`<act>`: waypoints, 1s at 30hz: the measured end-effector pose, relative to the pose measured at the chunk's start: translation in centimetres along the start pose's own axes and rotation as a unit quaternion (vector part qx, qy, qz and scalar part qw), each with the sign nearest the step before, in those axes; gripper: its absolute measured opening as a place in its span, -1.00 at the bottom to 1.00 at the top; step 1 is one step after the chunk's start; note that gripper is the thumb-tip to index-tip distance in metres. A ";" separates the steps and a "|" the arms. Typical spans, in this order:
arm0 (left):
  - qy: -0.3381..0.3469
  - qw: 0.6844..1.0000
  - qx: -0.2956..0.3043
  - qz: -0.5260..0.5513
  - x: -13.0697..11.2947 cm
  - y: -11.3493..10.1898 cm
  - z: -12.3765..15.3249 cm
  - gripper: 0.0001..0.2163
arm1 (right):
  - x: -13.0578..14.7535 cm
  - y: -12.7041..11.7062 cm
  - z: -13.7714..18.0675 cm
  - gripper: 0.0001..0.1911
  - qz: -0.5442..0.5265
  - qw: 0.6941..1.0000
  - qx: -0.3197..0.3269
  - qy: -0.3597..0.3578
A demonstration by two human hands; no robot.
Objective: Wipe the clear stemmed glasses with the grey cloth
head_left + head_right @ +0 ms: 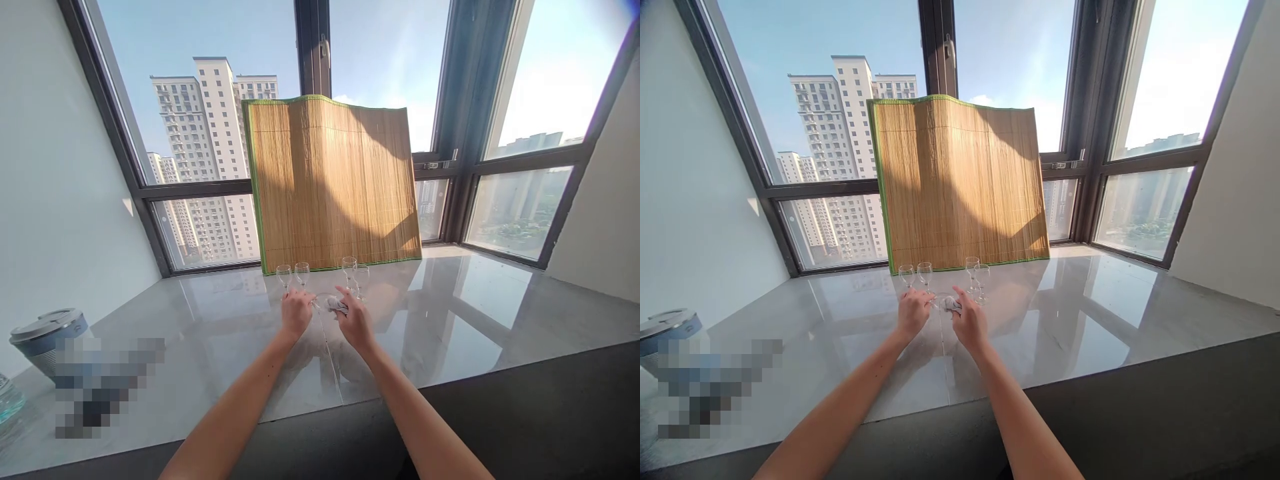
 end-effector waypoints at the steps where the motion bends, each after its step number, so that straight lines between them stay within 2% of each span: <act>1: 0.000 1.000 0.004 -0.002 0.0 0.1 0.0 -0.72 | 0.3 0.4 0.1 -0.36 -0.014 1.000 0.022 -0.004; 4: 0.011 1.000 0.012 -0.004 0.3 0.4 -0.1 -0.67 | 0.8 1.4 0.4 -0.35 -0.087 0.992 0.089 0.009; 6: 0.023 1.000 0.010 0.001 0.5 0.3 -0.2 -0.65 | 0.8 2.0 0.4 -0.38 -0.172 0.975 0.136 0.042; 8: 0.032 0.999 0.005 0.002 0.7 0.2 -0.4 -0.64 | 0.7 2.3 0.4 -0.36 -0.277 0.941 0.176 0.089; 10: 0.033 0.999 0.001 0.005 0.7 0.0 -0.5 -0.63 | 0.6 2.2 0.4 -0.30 -0.370 0.900 0.189 0.131; 13: 0.007 1.000 0.008 0.028 0.6 0.1 -0.5 -0.67 | 0.0 1.5 0.1 -0.25 -0.461 0.856 0.155 0.178; 16: -0.045 0.994 0.027 0.100 0.7 1.0 -0.2 -0.77 | -1.1 0.5 -0.4 -0.24 -0.511 0.828 0.083 0.215; 17: -0.063 0.989 0.031 0.133 0.8 1.4 -0.1 -0.79 | -1.6 0.1 -0.6 -0.25 -0.512 0.827 0.050 0.226; 19: -0.095 0.973 0.026 0.210 1.0 2.1 0.0 -0.84 | -2.5 -0.6 -0.9 -0.30 -0.478 0.845 -0.016 0.240; 22: -0.118 0.921 -0.001 0.372 0.5 2.9 -0.1 -0.81 | -3.5 -1.0 -1.1 -0.35 -0.360 0.901 -0.062 0.233; 25: -0.121 0.836 -0.016 0.536 -0.8 3.1 -0.4 -0.73 | -3.9 -0.2 -1.0 -0.45 -0.255 0.942 -0.035 0.214; 27: -0.134 0.781 -0.029 0.609 -1.6 3.1 -0.4 -0.71 | -3.8 0.8 -0.7 -0.52 -0.229 0.950 0.012 0.213; 30: -0.165 0.715 -0.055 0.677 -2.0 3.1 -0.3 -0.70 | -3.1 2.4 -0.2 -0.49 -0.253 0.935 0.115 0.220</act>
Point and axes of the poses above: each hand's wrist, its own z-axis away from the middle knuckle, its own y-axis out of the palm, x = y × z, the point moved 5 cm from there along -z, towards the middle knuckle, and after that the axes turned 13 degrees about y, right-handed, at the moved point
